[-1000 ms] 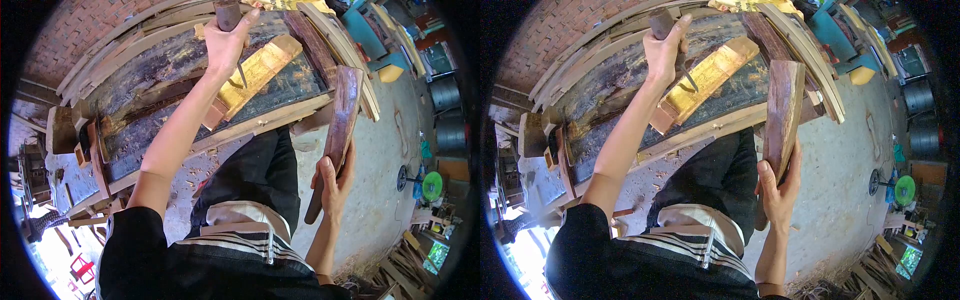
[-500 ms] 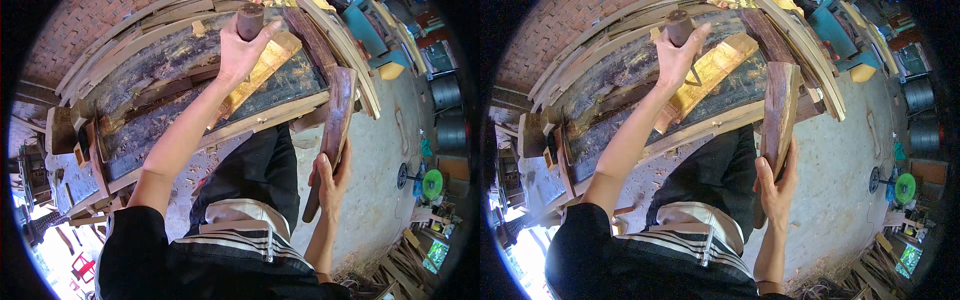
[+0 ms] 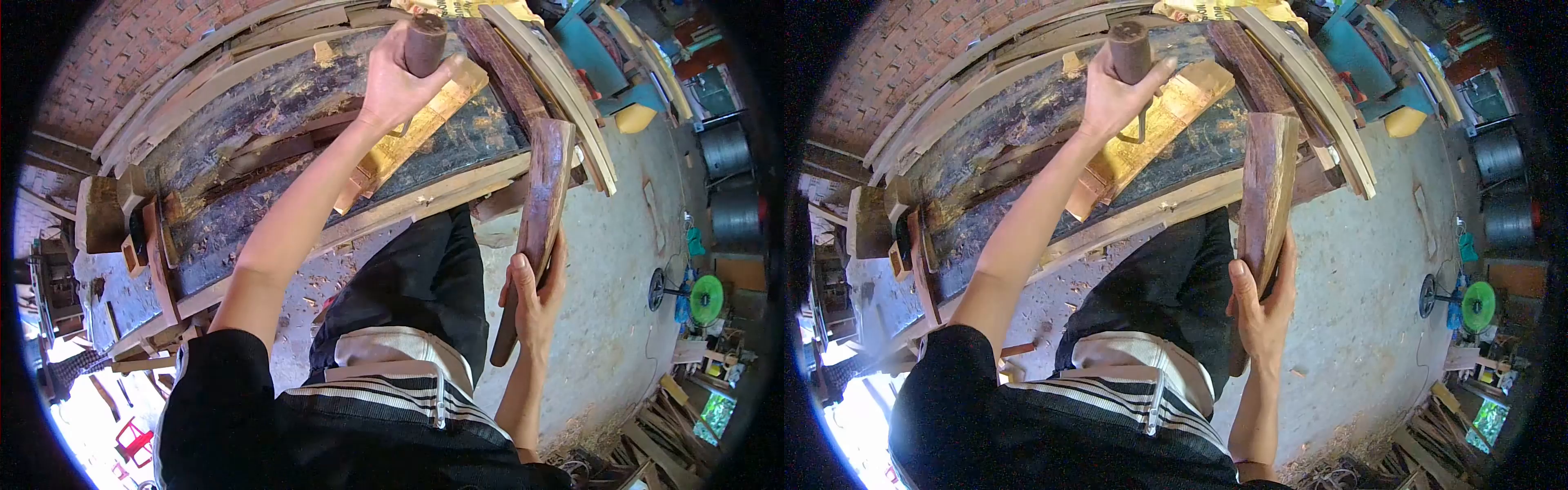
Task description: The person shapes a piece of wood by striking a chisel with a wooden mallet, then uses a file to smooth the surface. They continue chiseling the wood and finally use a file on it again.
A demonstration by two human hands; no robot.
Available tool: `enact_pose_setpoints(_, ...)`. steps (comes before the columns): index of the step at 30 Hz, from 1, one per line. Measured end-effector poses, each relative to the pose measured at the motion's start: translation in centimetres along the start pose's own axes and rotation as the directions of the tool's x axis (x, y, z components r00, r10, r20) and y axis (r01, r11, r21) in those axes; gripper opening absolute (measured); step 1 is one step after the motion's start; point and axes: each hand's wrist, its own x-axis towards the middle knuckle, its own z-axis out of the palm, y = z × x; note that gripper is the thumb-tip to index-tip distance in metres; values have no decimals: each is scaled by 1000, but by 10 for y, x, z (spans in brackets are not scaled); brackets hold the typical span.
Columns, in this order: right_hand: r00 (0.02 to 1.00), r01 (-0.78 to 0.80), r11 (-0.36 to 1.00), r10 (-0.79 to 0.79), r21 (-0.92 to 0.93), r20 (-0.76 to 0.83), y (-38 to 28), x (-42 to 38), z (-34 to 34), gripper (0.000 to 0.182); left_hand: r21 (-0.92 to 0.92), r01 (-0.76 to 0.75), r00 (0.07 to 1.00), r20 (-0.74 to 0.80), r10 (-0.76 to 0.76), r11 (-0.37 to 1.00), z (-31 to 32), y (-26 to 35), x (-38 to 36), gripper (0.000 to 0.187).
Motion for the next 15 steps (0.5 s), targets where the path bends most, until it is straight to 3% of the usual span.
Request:
enact_pose_setpoints(2, 1000, -3, 1000, 3, 17, -3, 0, -1, -1, 75, -166, -28, 999, -33, 22, 986, 12, 1, 1, 33)
enact_pose_setpoints(8, 1000, -10, 1000, 11, 30, -10, 4, -1, -5, 75, -5, -51, 998, 45, 51, 999, 13, 16, 0, 31)
enact_pose_setpoints(15, 998, -64, 997, 63, 48, 18, 4, 1, 1, 73, -56, 56, 998, 23, -55, 997, 5, 7, -5, 32)
